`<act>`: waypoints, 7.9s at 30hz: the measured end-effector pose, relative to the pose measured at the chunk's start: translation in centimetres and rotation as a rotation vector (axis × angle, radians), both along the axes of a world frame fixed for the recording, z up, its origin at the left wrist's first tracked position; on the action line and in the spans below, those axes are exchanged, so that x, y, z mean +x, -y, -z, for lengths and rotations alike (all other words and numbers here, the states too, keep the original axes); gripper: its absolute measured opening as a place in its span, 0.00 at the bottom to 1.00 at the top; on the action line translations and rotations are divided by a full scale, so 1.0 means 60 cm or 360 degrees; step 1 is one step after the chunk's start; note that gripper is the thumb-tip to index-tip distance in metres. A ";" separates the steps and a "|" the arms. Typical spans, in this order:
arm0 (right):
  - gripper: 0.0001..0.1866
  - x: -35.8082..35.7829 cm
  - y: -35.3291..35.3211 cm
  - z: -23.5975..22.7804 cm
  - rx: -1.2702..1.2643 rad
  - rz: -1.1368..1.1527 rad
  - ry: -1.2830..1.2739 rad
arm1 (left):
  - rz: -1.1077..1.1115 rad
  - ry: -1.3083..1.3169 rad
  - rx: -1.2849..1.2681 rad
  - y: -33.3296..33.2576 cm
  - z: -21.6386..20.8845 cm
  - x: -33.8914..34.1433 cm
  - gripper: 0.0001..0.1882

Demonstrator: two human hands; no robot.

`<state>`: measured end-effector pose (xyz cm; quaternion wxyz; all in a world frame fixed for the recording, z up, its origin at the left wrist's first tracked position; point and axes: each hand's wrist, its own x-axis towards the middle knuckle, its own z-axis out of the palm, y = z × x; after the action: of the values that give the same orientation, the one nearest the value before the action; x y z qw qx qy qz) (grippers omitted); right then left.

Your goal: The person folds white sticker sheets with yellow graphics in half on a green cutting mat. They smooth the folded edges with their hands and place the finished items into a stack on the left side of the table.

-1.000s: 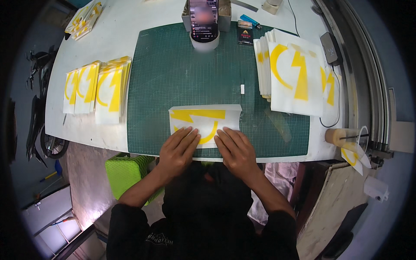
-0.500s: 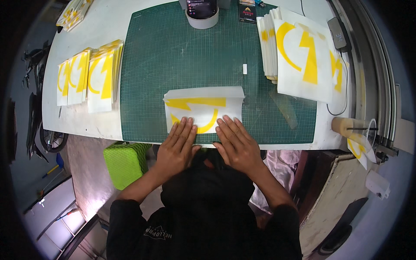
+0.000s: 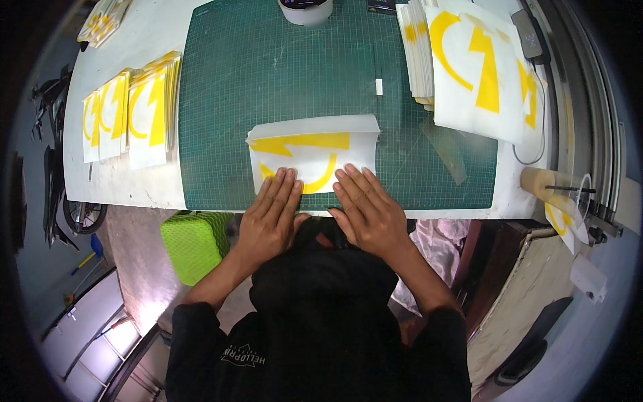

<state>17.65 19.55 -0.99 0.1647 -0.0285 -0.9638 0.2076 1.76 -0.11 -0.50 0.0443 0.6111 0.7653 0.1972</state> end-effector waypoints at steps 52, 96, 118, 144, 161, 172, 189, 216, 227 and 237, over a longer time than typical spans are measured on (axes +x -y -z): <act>0.25 -0.025 0.061 0.007 0.0293 0.0457 0.0221 | -0.0652 -0.0172 -0.0128 -0.027 0.013 0.077 0.28; 0.06 -0.229 -0.088 -0.040 -0.0281 0.0121 0.0058 | -0.0397 0.0201 -0.0025 -0.049 -0.008 0.050 0.27; 0.05 -0.221 -0.088 -0.026 -0.0216 0.0162 0.0055 | -0.0294 0.0308 -0.0444 -0.075 -0.044 -0.086 0.51; 0.51 -0.162 0.034 -0.029 -0.0117 0.0101 0.0527 | -0.0424 0.0192 -0.0406 -0.064 -0.028 -0.073 0.51; 0.28 0.056 -0.141 -0.033 0.0159 0.1386 0.0095 | -0.0577 0.0087 -0.0157 -0.069 -0.016 -0.040 0.54; 0.14 0.091 -0.145 -0.035 -0.0565 0.1704 0.0186 | -0.0410 0.0038 -0.0326 -0.027 -0.029 -0.074 0.45; 0.06 -0.035 0.079 -0.023 -0.0315 0.0632 -0.0154 | -0.0557 0.0091 -0.0210 -0.025 -0.026 -0.058 0.50; 0.12 -0.101 -0.061 -0.043 0.0013 0.0762 -0.0433 | -0.0747 0.0136 0.0081 -0.061 -0.042 -0.005 0.43; 0.08 -0.163 0.016 -0.005 0.0281 0.0446 -0.0181 | 0.0371 0.1199 -0.0474 -0.235 -0.101 -0.240 0.34; 0.20 -0.030 0.014 -0.019 0.0355 0.0420 -0.0067 | 0.0584 0.0650 -0.0268 -0.233 -0.070 -0.212 0.22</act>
<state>15.82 18.73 0.14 0.2129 -0.1320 -0.9651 0.0764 -10.99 13.87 3.71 0.2830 0.6811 0.6310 0.2407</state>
